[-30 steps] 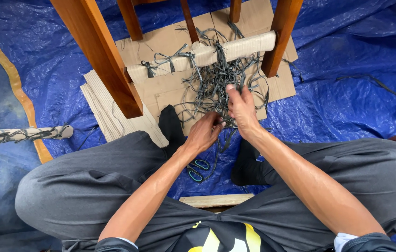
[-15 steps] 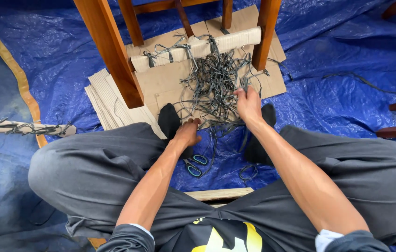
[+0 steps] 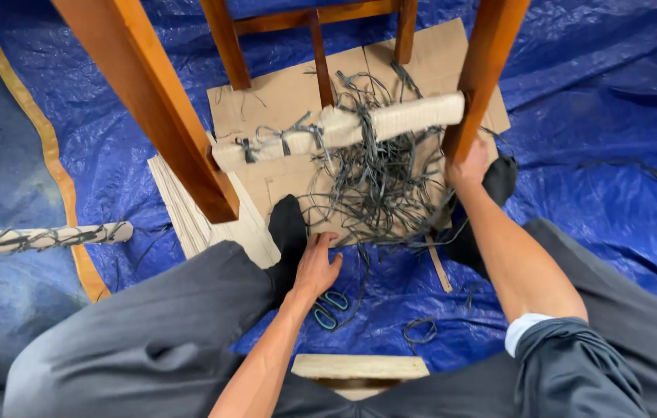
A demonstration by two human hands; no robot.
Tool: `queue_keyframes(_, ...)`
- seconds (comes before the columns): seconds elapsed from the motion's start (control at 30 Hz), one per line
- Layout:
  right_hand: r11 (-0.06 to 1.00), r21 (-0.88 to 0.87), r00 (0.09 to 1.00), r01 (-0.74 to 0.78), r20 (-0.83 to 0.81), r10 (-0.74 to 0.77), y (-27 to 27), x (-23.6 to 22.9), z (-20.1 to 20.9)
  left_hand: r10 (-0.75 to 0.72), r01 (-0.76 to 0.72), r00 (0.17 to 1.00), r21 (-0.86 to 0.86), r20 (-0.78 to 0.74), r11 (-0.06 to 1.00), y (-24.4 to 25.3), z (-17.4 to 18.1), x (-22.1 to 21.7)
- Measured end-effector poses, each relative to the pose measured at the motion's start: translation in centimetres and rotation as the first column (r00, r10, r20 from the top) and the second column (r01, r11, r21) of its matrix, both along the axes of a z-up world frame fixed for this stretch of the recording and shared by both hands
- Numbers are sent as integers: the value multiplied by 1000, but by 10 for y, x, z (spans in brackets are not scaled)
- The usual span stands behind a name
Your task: Bundling and untangling lengths of weaving cord on a cardboard surface while seated.
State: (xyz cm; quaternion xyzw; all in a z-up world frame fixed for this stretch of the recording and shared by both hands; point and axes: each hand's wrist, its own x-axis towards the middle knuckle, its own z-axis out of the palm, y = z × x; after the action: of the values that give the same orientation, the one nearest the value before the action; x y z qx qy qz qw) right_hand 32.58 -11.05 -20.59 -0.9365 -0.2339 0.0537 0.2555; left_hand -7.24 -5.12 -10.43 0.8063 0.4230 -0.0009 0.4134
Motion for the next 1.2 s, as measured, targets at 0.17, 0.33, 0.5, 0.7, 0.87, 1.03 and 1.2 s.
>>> queue_keyframes(0.17, 993, 3, 989, -121, -88, 121, 11, 20, 44, 90, -91, 995, 25, 43, 995, 4, -22, -2)
queue_keyframes(0.33, 978, -89, 977, -187, 83, 194, -13, 18, -111, 184, -185, 981, 4, 68, 983, -8, -57, 2)
queue_keyframes(0.5, 990, 58, 978, -128, -161, 136, 26, -94, -20, 261, -249, 961, -133, 87, 959, -17, -118, 0)
queue_keyframes(0.7, 973, 167, 973, -157, -143, 181, 17, -126, 30, 79, -73, 994, 79, -71, 994, -35, -69, -1)
queue_keyframes(0.87, 950, 279, 955, -141, 291, 56, -24, -135, 46, -94, 94, 976, -7, -195, 996, -86, -29, 15)
queue_keyframes(1.03, 970, 218, 989, -104, 123, 78, -52, -152, 47, -247, 259, 926, 4, -284, 966, -123, -65, 6)
queue_keyframes(1.2, 732, -123, 706, -670, -411, 577, -83, -187, 57, 119, -136, 963, 57, 240, 989, -95, -139, 19)
